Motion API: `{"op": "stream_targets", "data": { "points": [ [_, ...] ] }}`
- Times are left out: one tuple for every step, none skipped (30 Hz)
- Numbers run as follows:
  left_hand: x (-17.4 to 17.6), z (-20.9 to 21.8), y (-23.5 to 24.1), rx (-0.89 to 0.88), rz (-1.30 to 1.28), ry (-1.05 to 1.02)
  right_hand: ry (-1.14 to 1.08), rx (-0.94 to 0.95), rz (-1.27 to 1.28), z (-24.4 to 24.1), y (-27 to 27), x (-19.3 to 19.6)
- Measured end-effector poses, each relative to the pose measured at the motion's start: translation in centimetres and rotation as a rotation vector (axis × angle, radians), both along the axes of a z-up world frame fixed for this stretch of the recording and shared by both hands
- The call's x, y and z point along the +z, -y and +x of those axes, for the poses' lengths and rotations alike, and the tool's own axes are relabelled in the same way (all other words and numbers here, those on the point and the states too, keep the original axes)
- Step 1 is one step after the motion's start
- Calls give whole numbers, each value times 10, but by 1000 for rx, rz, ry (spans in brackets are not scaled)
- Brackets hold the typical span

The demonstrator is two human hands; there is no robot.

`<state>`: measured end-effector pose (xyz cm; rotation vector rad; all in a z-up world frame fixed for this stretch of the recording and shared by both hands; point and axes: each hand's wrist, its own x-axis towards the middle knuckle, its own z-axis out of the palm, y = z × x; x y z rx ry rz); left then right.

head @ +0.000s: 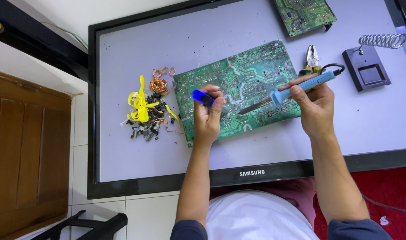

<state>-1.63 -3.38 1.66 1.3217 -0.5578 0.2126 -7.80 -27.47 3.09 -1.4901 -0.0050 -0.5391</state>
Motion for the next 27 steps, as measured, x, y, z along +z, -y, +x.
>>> {"op": "stream_targets", "data": {
  "points": [
    [-2,2,2,2,0,-2,-2,2,0,1,0,-1],
    [-4,5,4,-10,50,14,-2,-1,4,3,-1,-2],
    [-6,6,5,-23,101,29,-3,-4,9,3,-2,-3],
    [-5,7,7,-21,102,26,-7,-2,9,5,-2,-2],
    [-5,9,8,-4,143,57,-7,-7,0,7,-4,-2],
    [-4,9,8,13,186,89,-8,-12,-9,9,-6,-1],
    [-6,10,8,17,187,94,-3,-8,-8,11,-8,-1],
    [-9,11,8,32,168,74,-4,-23,-31,13,-9,0],
    [-12,11,10,43,148,52,-7,-41,-56,13,-10,0],
    [-14,13,5,44,147,55,-5,-40,-56,14,-11,-1],
    [-16,14,2,93,97,28,-7,-51,-54,14,-11,-3],
    [-18,15,-2,142,47,1,-9,-62,-51,15,-12,-5],
    [-15,16,-7,140,48,1,-9,-64,-51,15,-13,-7],
    [-12,16,-12,164,34,14,-13,-65,-39,15,-13,-10],
    [-9,16,-17,190,22,24,-20,-64,-27,15,-15,-13],
    [-9,14,-16,190,23,21,-24,-64,-26,13,-16,-14],
    [-8,14,-16,189,7,21,-29,-66,-24,14,-18,-14],
    [-8,14,-15,187,-8,21,-34,-68,-23,15,-20,-15],
    [-8,14,-16,186,-11,22,-33,-69,-26,16,-19,-15],
    [-9,14,-16,174,-24,-1,-42,-61,-21,17,-19,-16],
    [-10,12,-16,158,-33,-28,-55,-55,-14,16,-19,-18],
    [-17,15,-19,155,-33,-31,-58,-59,-13,17,-15,-22],
    [-23,17,-23,154,-109,-39,-59,-23,-19,18,-11,-26],
    [-29,20,-27,153,-184,-46,-61,13,-25,20,-7,-29],
    [-25,20,-30,155,-185,-47,-63,15,-25,21,-4,-32],
    [-21,20,-34,150,-220,-39,-57,41,-8,23,-1,-34],
    [-17,20,-39,144,-255,-31,-52,67,11,24,2,-37]
  ]
}}
